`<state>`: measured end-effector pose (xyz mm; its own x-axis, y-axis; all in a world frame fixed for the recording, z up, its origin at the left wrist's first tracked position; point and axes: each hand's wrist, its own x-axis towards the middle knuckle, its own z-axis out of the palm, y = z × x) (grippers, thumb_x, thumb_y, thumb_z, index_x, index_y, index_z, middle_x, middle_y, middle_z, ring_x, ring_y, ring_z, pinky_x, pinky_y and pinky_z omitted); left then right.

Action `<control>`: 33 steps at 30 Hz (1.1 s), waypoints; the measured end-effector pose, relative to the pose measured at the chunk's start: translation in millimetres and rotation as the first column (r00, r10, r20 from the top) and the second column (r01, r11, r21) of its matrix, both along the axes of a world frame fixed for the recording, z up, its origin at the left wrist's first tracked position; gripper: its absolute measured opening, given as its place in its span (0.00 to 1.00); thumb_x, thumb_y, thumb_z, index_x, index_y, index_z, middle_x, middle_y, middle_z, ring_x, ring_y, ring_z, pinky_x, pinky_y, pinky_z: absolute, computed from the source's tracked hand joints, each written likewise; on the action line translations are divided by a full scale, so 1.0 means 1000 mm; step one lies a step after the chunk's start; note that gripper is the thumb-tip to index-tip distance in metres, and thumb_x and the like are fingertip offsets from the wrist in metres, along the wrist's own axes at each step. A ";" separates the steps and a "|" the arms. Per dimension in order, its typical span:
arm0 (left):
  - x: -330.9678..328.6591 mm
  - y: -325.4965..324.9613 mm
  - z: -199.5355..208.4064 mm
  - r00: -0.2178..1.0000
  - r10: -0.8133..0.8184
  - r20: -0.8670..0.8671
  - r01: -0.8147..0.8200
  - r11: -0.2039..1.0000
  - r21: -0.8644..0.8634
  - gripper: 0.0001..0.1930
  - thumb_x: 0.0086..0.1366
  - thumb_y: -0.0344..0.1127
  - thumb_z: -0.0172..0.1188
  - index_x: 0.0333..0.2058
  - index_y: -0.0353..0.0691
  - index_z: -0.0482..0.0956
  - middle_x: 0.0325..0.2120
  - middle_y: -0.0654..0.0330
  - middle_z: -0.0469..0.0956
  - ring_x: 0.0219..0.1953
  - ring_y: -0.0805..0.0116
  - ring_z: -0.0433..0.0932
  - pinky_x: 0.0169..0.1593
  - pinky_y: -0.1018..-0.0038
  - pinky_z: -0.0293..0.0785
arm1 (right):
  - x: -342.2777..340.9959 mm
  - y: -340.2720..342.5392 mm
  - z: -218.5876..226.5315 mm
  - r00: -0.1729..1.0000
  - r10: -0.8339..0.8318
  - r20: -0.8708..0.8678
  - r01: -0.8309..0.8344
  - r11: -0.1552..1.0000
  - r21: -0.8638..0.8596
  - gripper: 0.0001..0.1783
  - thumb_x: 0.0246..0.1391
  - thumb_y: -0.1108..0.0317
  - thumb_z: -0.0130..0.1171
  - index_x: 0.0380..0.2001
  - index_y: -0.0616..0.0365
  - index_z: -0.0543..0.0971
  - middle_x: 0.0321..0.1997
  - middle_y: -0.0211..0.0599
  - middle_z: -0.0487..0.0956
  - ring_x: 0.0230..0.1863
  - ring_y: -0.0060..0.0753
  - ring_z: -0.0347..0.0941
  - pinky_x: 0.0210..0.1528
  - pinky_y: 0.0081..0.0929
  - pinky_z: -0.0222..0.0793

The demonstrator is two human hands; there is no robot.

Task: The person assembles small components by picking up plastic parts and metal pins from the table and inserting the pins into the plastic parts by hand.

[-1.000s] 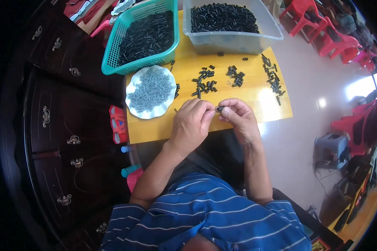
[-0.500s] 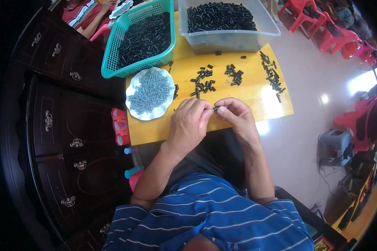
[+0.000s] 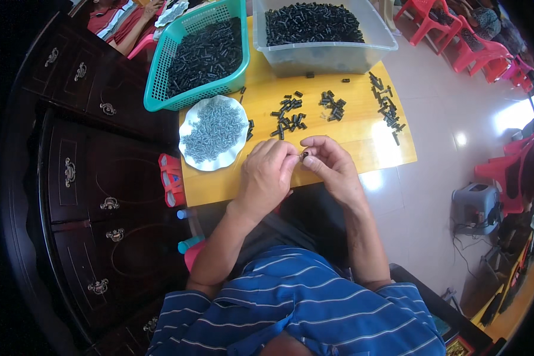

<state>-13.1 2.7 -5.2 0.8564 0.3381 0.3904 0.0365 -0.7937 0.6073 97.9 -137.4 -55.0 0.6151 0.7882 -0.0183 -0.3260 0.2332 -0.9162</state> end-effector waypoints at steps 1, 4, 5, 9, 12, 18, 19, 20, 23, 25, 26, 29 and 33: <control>0.000 0.003 0.002 1.000 0.001 -0.001 -0.001 1.000 0.000 0.05 0.62 0.26 0.63 0.36 0.36 0.77 0.31 0.51 0.79 0.36 0.47 0.79 0.41 0.57 0.74 | 0.001 0.000 -0.003 1.000 0.001 -0.001 -0.001 1.000 0.000 0.12 0.65 0.74 0.61 0.51 0.62 0.78 0.43 0.28 0.80 0.44 0.18 0.75 0.50 0.21 0.73; 0.002 0.009 0.008 0.999 -0.044 0.004 0.044 0.999 0.031 0.05 0.63 0.27 0.64 0.36 0.36 0.77 0.31 0.51 0.79 0.37 0.47 0.79 0.41 0.58 0.74 | 0.003 -0.003 -0.007 0.998 0.048 0.049 -0.046 0.998 -0.047 0.12 0.65 0.76 0.62 0.51 0.62 0.78 0.42 0.28 0.79 0.46 0.18 0.74 0.51 0.20 0.72; 0.002 0.010 0.009 0.998 -0.054 -0.009 0.055 0.997 0.051 0.04 0.63 0.27 0.64 0.35 0.37 0.77 0.31 0.52 0.79 0.37 0.47 0.79 0.41 0.58 0.74 | 0.003 -0.003 -0.005 0.998 0.065 0.026 -0.063 0.996 -0.062 0.12 0.64 0.76 0.62 0.50 0.62 0.78 0.42 0.28 0.79 0.46 0.19 0.74 0.52 0.20 0.72; 0.002 0.013 0.010 0.994 -0.093 -0.052 0.099 0.988 0.115 0.04 0.62 0.28 0.64 0.34 0.38 0.78 0.31 0.53 0.78 0.37 0.49 0.78 0.41 0.58 0.74 | 0.003 -0.002 -0.002 0.996 0.073 0.047 -0.068 0.991 -0.115 0.11 0.63 0.76 0.62 0.49 0.63 0.78 0.43 0.28 0.79 0.47 0.19 0.74 0.53 0.20 0.72; 0.002 0.013 0.010 0.993 -0.100 -0.063 0.110 0.977 0.184 0.04 0.61 0.28 0.65 0.34 0.38 0.78 0.31 0.54 0.78 0.37 0.50 0.78 0.40 0.58 0.74 | 0.002 -0.002 -0.003 0.994 0.067 0.083 -0.059 0.994 -0.092 0.11 0.63 0.77 0.62 0.48 0.62 0.77 0.43 0.28 0.79 0.46 0.19 0.74 0.53 0.21 0.71; 0.003 0.017 0.019 0.972 -0.231 -0.051 0.237 0.947 0.215 0.06 0.59 0.27 0.67 0.35 0.39 0.79 0.30 0.56 0.78 0.35 0.53 0.78 0.38 0.61 0.75 | 0.002 -0.003 -0.004 0.994 0.063 0.092 -0.056 0.995 -0.080 0.10 0.63 0.79 0.60 0.47 0.62 0.76 0.42 0.27 0.78 0.45 0.18 0.73 0.52 0.21 0.71; 0.003 0.018 0.019 0.971 -0.231 -0.052 0.237 0.947 0.216 0.06 0.59 0.27 0.67 0.35 0.39 0.79 0.30 0.56 0.78 0.35 0.53 0.78 0.38 0.61 0.75 | 0.002 -0.003 -0.003 0.994 0.063 0.092 -0.056 0.995 -0.079 0.10 0.63 0.79 0.60 0.47 0.62 0.76 0.42 0.27 0.78 0.45 0.18 0.73 0.52 0.21 0.71; 0.003 0.019 0.018 0.969 -0.244 -0.027 0.244 0.948 0.203 0.07 0.58 0.27 0.68 0.35 0.38 0.80 0.30 0.56 0.78 0.35 0.54 0.78 0.38 0.62 0.75 | 0.002 -0.003 -0.003 0.994 0.075 0.086 -0.068 0.995 -0.077 0.10 0.63 0.79 0.60 0.46 0.62 0.76 0.42 0.27 0.78 0.45 0.18 0.73 0.51 0.21 0.71; 0.004 0.019 0.018 0.968 -0.252 0.012 0.246 0.955 0.162 0.07 0.58 0.26 0.68 0.35 0.38 0.81 0.29 0.56 0.79 0.33 0.54 0.79 0.37 0.63 0.75 | 0.003 -0.003 -0.003 0.994 0.083 0.067 -0.079 0.995 -0.061 0.09 0.63 0.79 0.61 0.46 0.62 0.76 0.42 0.27 0.78 0.44 0.18 0.73 0.51 0.21 0.71; 0.003 0.017 0.016 0.969 -0.246 0.025 0.241 0.961 0.134 0.06 0.58 0.25 0.68 0.35 0.37 0.82 0.29 0.56 0.79 0.33 0.54 0.79 0.37 0.64 0.76 | 0.004 -0.003 -0.002 0.995 0.080 0.054 -0.078 0.996 -0.046 0.09 0.63 0.78 0.61 0.45 0.61 0.76 0.41 0.27 0.78 0.44 0.18 0.74 0.51 0.21 0.71; 0.003 0.016 0.012 0.972 -0.226 0.059 0.221 0.972 0.076 0.07 0.58 0.24 0.68 0.35 0.37 0.83 0.30 0.55 0.80 0.33 0.55 0.80 0.36 0.65 0.76 | 0.004 -0.003 -0.001 0.996 0.089 0.006 -0.088 0.996 -0.023 0.09 0.63 0.77 0.62 0.46 0.61 0.76 0.42 0.27 0.78 0.44 0.19 0.74 0.51 0.22 0.72; 0.002 0.011 0.006 0.979 -0.177 0.105 0.180 0.983 -0.026 0.07 0.58 0.22 0.68 0.37 0.35 0.84 0.31 0.55 0.81 0.33 0.57 0.82 0.36 0.68 0.77 | 0.004 -0.003 0.002 0.993 0.100 -0.064 -0.099 0.995 0.010 0.10 0.63 0.75 0.64 0.46 0.61 0.77 0.42 0.28 0.79 0.44 0.19 0.74 0.51 0.23 0.72; 0.001 0.007 0.001 0.974 -0.135 0.183 0.148 0.987 -0.056 0.08 0.58 0.21 0.68 0.38 0.34 0.84 0.32 0.54 0.83 0.33 0.59 0.84 0.35 0.71 0.78 | 0.001 -0.002 0.003 0.982 0.113 -0.151 -0.105 0.992 0.064 0.11 0.64 0.74 0.64 0.47 0.60 0.77 0.42 0.28 0.79 0.44 0.20 0.75 0.51 0.23 0.73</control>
<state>-12.3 9.3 -3.8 0.8162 0.2502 0.5208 -0.1867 -0.7388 0.6475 99.3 -139.3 -51.6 0.5187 0.8528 -0.0603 -0.4885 0.2378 -0.8396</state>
